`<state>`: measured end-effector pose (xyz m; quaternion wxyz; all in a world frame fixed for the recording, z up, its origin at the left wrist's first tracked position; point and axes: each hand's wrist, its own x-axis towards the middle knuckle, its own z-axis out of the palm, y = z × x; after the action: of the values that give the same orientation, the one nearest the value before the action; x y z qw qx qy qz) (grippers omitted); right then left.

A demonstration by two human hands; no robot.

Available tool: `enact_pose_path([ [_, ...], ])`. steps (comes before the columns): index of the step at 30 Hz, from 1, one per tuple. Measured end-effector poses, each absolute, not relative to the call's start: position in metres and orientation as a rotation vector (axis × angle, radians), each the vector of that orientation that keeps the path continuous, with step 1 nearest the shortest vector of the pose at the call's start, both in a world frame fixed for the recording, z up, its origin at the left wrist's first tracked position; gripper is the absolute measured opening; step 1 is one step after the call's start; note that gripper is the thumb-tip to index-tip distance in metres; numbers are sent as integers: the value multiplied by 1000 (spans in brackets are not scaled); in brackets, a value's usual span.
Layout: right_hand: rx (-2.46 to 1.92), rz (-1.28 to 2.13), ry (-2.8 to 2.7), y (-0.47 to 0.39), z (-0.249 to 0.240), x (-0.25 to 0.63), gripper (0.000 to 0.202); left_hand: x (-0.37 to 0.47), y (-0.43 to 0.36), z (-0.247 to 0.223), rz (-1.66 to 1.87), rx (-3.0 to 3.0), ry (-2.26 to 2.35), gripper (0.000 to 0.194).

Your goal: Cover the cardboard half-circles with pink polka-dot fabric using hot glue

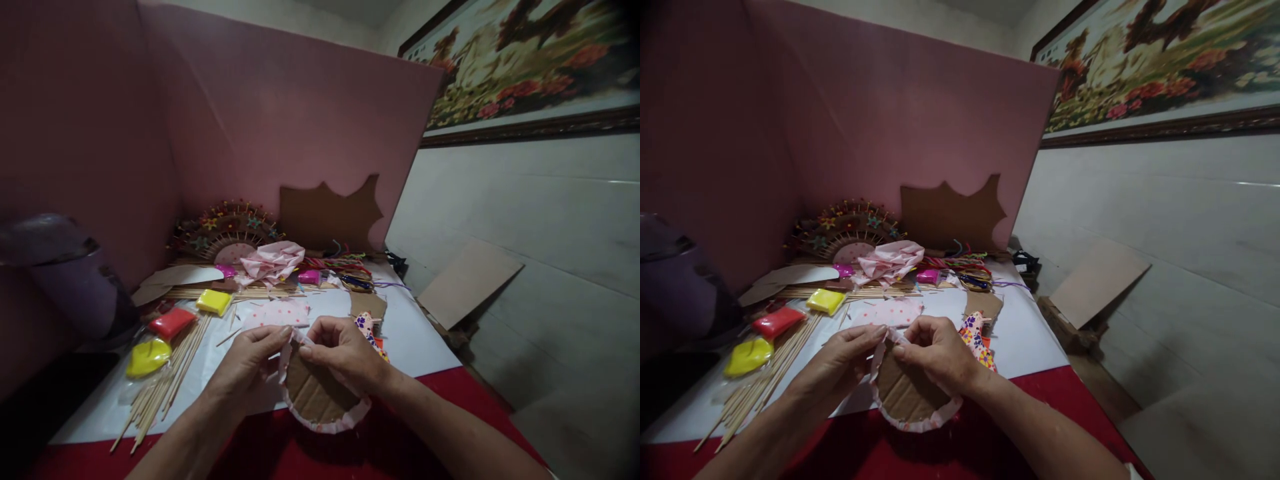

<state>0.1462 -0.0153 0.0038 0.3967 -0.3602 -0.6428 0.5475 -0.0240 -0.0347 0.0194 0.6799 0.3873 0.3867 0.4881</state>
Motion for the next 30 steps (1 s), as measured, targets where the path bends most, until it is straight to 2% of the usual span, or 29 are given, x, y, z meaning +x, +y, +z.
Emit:
enact_pose_path([
  [12,-950,1305,-1610,-24,6,138,19,-28,-28,12,1115,1022,1048,25],
  [23,-993,1257,-1581,-33,7,131,19,-25,-33,16,1239,1180,1062,16],
  [30,-959,1258,-1631,-25,6,132,37,-25,-35,17,1232,1202,1090,19],
])
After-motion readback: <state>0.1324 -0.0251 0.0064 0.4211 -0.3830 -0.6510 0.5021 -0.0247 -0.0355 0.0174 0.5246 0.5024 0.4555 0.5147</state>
